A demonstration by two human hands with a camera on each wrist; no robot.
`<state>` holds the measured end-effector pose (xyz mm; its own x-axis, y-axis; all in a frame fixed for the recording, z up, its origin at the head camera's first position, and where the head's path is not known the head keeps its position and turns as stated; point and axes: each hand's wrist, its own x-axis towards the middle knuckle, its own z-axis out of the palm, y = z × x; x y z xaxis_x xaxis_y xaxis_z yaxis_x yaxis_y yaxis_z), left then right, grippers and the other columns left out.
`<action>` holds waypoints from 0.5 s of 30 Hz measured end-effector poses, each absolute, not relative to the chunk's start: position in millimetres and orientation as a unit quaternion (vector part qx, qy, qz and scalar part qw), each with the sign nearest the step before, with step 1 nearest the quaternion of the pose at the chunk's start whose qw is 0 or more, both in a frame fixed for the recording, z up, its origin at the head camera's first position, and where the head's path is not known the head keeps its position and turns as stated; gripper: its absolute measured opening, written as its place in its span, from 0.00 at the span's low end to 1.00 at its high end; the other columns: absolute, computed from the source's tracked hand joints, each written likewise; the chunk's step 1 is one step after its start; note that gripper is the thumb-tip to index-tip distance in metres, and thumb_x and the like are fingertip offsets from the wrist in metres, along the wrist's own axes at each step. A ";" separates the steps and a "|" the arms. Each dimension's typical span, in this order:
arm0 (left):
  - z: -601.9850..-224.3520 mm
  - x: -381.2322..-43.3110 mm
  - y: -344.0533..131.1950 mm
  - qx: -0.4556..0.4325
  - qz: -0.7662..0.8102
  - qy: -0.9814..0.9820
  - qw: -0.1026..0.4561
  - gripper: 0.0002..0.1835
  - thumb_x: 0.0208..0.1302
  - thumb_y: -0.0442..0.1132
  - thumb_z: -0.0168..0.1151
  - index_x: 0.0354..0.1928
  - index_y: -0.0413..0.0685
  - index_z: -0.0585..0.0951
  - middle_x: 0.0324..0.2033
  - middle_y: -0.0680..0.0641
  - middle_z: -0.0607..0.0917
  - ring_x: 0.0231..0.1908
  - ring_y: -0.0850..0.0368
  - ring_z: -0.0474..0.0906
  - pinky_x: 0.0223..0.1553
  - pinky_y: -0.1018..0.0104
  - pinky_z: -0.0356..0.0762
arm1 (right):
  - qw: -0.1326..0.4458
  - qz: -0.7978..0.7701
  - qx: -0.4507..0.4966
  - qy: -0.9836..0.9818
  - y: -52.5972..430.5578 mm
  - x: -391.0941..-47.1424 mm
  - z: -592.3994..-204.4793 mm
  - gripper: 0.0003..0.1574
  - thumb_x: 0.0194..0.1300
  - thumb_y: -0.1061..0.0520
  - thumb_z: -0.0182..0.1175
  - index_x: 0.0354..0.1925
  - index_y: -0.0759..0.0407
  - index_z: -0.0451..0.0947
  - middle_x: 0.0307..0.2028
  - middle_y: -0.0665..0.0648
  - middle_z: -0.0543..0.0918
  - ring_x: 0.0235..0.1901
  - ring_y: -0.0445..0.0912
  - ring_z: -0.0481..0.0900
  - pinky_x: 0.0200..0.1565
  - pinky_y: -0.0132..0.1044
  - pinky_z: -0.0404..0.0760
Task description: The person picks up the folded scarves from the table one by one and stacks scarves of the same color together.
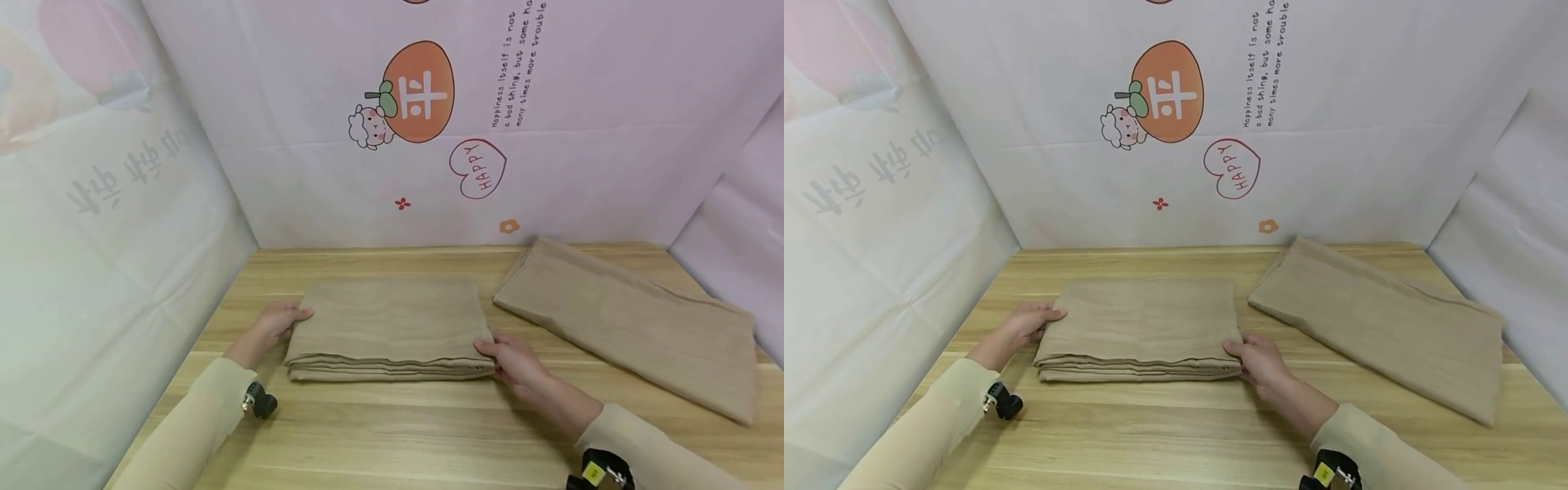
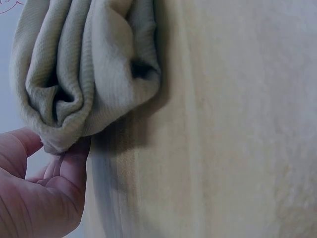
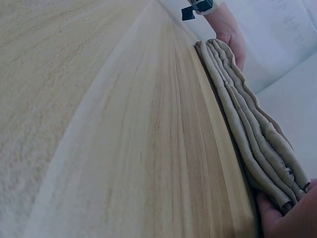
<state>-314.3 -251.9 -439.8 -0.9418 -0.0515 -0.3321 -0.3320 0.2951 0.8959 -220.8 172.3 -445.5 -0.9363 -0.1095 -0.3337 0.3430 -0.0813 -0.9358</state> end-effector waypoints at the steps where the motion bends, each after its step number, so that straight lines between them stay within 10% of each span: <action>1: -439.6 -314.0 -252.1 -0.119 0.582 0.795 0.122 0.21 0.65 0.39 0.65 0.55 0.30 0.77 0.27 0.52 0.86 0.26 0.62 0.81 0.30 0.71 0.81 | 0.158 -0.729 0.085 0.661 173.0 -221.0 -445.4 0.32 0.72 0.60 0.54 0.66 0.77 0.58 0.40 0.54 0.83 0.38 0.42 0.81 0.40 0.35 0.82; 15: -439.1 -310.7 -254.2 -0.110 0.588 0.790 0.135 0.19 0.66 0.36 0.64 0.52 0.28 0.77 0.31 0.50 0.86 0.31 0.59 0.82 0.40 0.63 0.83 | 0.181 -0.716 0.080 0.670 178.6 -219.3 -441.9 0.32 0.73 0.57 0.55 0.65 0.75 0.60 0.39 0.53 0.82 0.37 0.42 0.80 0.41 0.36 0.81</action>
<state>-310.7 -254.2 -439.1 -0.9391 -0.0157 -0.3432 -0.3333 0.2841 0.8990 -219.3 178.6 -441.9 -0.9221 -0.1514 -0.3561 0.3652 -0.0366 -0.9302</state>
